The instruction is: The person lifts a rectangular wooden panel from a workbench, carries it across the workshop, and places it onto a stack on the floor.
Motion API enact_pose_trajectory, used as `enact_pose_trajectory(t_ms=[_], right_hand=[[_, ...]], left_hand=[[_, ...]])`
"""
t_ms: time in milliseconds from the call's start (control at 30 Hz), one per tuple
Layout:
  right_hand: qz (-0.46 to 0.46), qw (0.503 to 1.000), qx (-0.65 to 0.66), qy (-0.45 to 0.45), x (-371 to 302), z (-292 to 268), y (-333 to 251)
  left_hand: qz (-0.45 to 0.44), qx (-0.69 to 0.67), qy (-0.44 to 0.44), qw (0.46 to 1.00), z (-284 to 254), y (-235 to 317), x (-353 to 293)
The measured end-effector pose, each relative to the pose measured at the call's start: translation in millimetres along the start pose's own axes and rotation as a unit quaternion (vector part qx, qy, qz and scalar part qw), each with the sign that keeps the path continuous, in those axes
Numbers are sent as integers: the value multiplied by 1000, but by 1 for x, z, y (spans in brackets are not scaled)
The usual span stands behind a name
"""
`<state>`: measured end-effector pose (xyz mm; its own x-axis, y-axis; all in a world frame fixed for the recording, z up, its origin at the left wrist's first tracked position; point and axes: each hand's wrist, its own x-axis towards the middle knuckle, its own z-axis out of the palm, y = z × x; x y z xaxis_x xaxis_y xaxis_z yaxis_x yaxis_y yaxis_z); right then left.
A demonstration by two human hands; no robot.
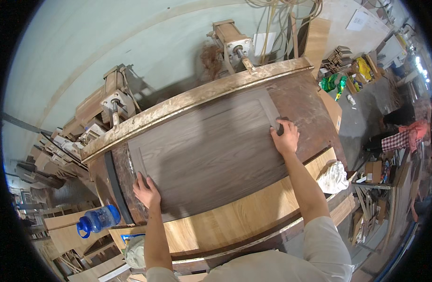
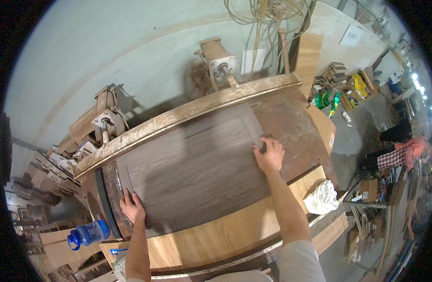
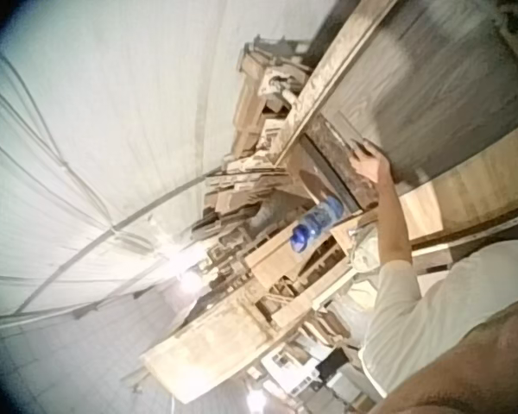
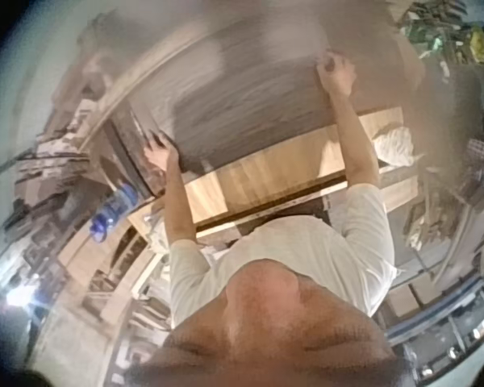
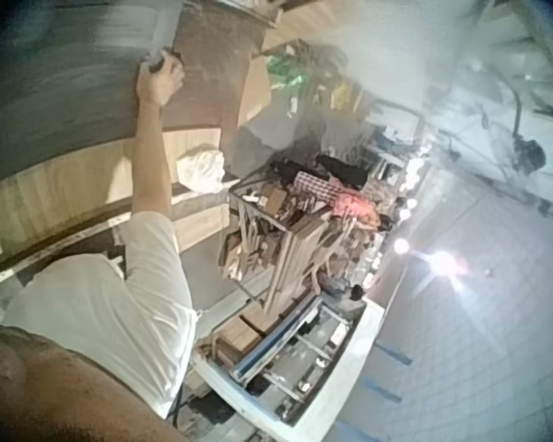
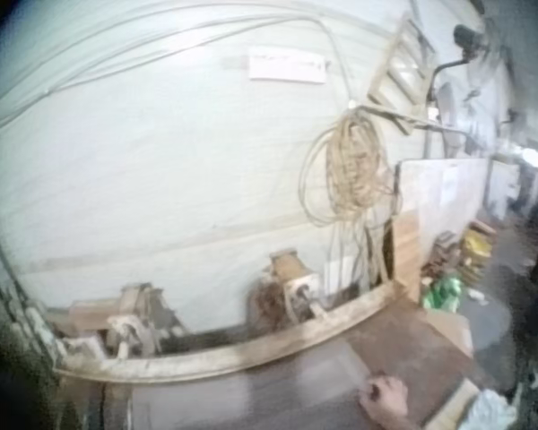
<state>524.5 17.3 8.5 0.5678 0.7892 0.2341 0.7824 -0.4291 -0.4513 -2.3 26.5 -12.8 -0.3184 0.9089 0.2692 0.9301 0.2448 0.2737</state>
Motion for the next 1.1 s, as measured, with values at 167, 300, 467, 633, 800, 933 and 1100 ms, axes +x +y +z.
enact_pose_trajectory(t_ms=[167, 300, 467, 633, 800, 933, 1100], right_hand=[[3, 1000, 7, -25, -1, 3, 8], [-5, 999, 10, -44, 1, 6, 11], [116, 982, 92, -117, 13, 3, 9], [39, 942, 319, -96, 22, -22, 14], [80, 896, 430, -79, 1, -95, 27], [119, 846, 519, -26, -53, -159, 26], [140, 834, 534, -10, -145, -235, 24]], left_hand=[[25, -14, 3, 1000, -2, 2, 0], [-60, 8, -81, 995, -3, 0, 10], [-195, -176, -160, 952, -9, -1, 41], [-240, -273, -102, 926, -52, 3, 42], [-298, -532, -38, 791, -126, -15, 17], [-348, -610, -39, 711, -186, -44, -41], [-303, -606, -89, 730, -256, -64, -137]])
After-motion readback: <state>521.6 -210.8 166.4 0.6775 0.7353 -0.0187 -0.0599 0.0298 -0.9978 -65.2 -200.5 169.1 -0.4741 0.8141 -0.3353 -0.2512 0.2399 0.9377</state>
